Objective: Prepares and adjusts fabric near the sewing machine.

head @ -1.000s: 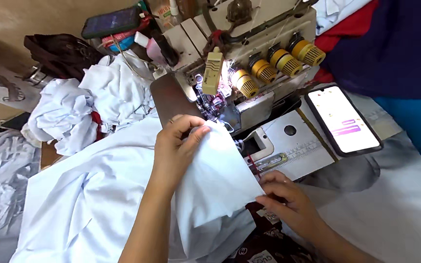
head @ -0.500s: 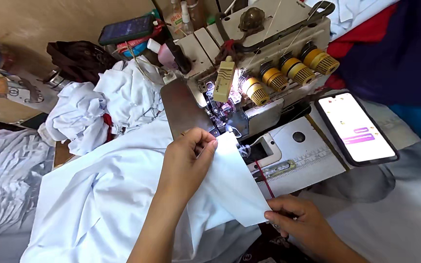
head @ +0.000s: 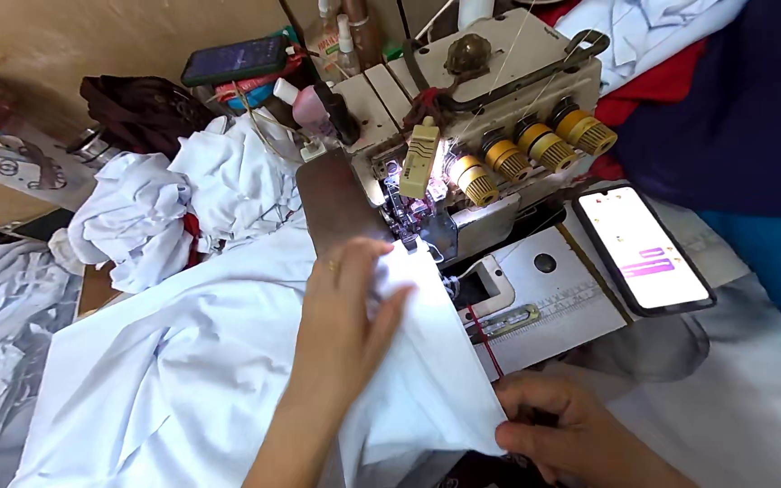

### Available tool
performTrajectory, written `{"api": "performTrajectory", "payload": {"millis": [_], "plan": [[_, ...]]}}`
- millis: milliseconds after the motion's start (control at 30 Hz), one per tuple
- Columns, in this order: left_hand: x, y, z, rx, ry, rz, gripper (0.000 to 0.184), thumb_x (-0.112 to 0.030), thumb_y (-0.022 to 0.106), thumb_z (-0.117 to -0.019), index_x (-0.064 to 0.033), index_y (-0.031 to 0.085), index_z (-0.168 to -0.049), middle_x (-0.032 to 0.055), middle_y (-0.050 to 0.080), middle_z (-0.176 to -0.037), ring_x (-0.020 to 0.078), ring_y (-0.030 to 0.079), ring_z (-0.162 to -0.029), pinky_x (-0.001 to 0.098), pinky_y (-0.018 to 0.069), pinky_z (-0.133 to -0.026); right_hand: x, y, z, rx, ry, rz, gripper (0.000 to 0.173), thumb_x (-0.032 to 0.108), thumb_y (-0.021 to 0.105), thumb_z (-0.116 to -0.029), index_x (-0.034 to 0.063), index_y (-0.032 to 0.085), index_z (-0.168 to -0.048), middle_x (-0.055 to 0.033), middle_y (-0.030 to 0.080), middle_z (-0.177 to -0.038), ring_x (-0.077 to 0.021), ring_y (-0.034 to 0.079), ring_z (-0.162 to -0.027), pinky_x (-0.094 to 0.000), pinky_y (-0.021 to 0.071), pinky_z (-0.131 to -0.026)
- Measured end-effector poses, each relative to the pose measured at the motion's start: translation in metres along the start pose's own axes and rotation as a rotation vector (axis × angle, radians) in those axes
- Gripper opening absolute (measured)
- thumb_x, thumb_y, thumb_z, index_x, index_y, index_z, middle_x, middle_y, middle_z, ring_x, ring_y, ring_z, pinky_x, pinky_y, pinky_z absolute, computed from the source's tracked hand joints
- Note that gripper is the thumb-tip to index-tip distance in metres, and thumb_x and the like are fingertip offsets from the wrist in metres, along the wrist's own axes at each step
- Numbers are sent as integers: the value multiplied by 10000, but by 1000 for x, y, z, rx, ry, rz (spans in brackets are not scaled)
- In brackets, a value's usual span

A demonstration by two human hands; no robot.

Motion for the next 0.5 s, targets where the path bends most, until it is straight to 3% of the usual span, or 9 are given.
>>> {"api": "performTrajectory", "payload": {"millis": [33,100,167,200,300,400,500], "plan": [[-13,3,19,-11,67,37,624,-607,563,-971,-75,625,-1291,124,653,-1311,262,567,-1283,480,423,-1080,2,2,1,25,1,-47,173,163,670,-986,161,727,-1149,120,717,-901,107,594,-678,-78,500,-592],[-37,22,58,32,150,84,715,-774,504,-903,-270,466,-1409,-61,460,-1556,113,302,-1513,412,172,-1252,5,5,0,56,4,-124,189,155,663,-990,159,715,-1171,119,725,-905,105,595,-688,-80,492,-602],[-40,46,86,66,210,-41,663,-707,425,-977,-327,326,-1511,-88,238,-1685,114,67,-1580,468,-24,-1256,5,9,-5,50,35,-149,199,141,677,-977,150,681,-1175,117,711,-867,103,583,-661,-81,473,-576],[-32,54,93,39,220,-117,553,-576,400,-1033,-323,319,-1518,-61,229,-1688,145,60,-1584,492,-27,-1249,3,12,-8,27,57,-112,219,142,695,-959,155,637,-1169,130,690,-830,109,570,-631,-77,464,-546],[-14,42,78,-51,255,-134,344,-255,383,-1092,-237,479,-1422,-3,429,-1581,199,253,-1540,488,103,-1258,-2,14,-26,-42,28,31,317,137,724,-928,156,525,-1173,140,649,-774,111,539,-578,-75,449,-502],[-17,19,51,-10,381,-27,200,-149,451,-1088,-153,640,-1152,27,667,-1302,197,522,-1366,414,318,-1204,2,7,-44,-131,-87,161,242,148,733,-923,152,554,-1086,130,660,-772,107,553,-591,-77,457,-513],[-14,10,25,76,441,29,218,-82,490,-1052,-103,700,-997,61,754,-1080,208,677,-1162,368,473,-1088,11,-1,-67,-183,-141,257,164,122,719,-922,110,584,-1014,113,649,-769,101,548,-586,-83,461,-511]]}}
Point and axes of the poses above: each hand's wrist, its own z-axis away from the middle knuckle, its own y-axis out of the palm, x = y × z, the point moved 4 cm from there along -z, towards the middle knuckle
